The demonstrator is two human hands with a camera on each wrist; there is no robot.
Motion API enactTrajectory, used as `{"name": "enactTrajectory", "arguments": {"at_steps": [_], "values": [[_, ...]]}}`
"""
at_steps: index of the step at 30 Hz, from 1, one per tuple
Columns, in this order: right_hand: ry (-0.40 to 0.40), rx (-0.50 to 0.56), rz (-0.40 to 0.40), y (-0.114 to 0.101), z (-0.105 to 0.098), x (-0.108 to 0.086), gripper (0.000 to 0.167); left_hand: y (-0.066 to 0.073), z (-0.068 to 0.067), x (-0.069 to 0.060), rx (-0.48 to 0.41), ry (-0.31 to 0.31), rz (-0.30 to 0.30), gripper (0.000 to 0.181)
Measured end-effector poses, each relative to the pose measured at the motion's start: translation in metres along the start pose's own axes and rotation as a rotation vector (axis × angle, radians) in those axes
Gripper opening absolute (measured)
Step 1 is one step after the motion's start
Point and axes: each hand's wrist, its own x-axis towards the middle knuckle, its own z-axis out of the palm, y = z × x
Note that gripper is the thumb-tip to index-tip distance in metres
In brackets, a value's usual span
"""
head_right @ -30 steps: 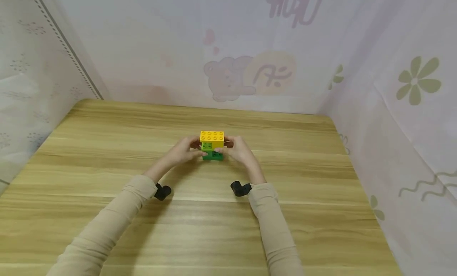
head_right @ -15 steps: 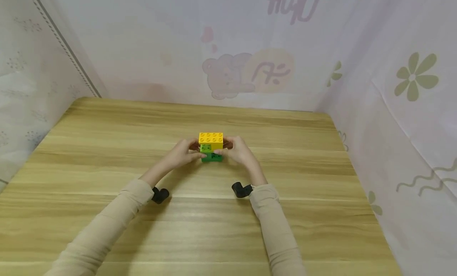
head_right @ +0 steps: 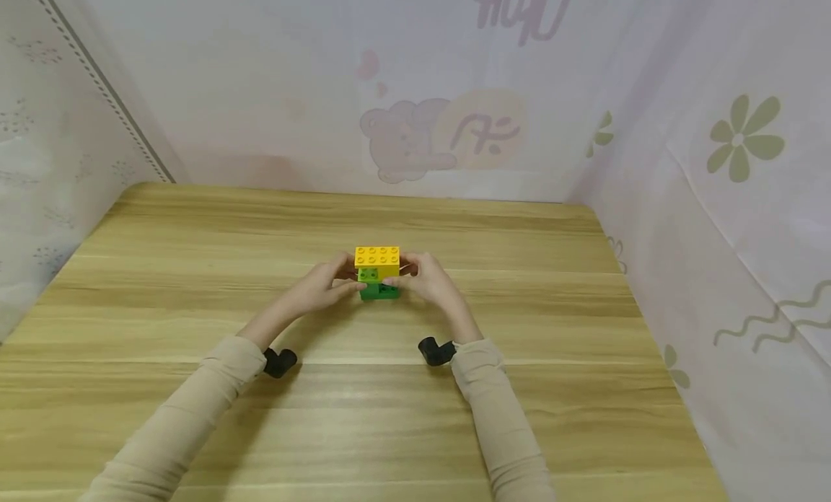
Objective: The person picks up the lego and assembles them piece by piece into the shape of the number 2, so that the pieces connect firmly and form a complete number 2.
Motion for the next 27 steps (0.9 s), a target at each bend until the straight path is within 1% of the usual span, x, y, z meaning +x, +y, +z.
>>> {"name": "enactTrajectory", "arguments": {"at_steps": [5, 10, 14, 19, 21, 27], "values": [[0.01, -0.001, 0.004, -0.0002, 0.0007, -0.0006, 0.036, 0.0014, -0.0004, -0.0007, 0.027, -0.016, 0.016, 0.032], [0.019, -0.005, 0.008, -0.0007, 0.0006, -0.0014, 0.035, 0.0035, -0.0011, -0.001, 0.032, -0.028, -0.001, 0.032], [0.027, 0.003, 0.016, -0.0012, 0.0016, -0.002, 0.036, 0.0041, -0.0014, -0.0023, 0.008, -0.023, -0.015, 0.033], [0.036, 0.009, 0.015, -0.0006, 0.0041, -0.0023, 0.037, 0.0047, -0.0015, -0.0041, -0.013, -0.014, -0.016, 0.03], [0.041, 0.011, 0.015, 0.0004, 0.0043, -0.0025, 0.037, 0.0053, -0.0017, -0.0034, -0.019, -0.018, -0.018, 0.028], [0.04, -0.003, 0.029, 0.0013, 0.0027, -0.0014, 0.039, 0.0069, -0.0038, 0.0004, -0.036, -0.027, -0.048, 0.027]]}}
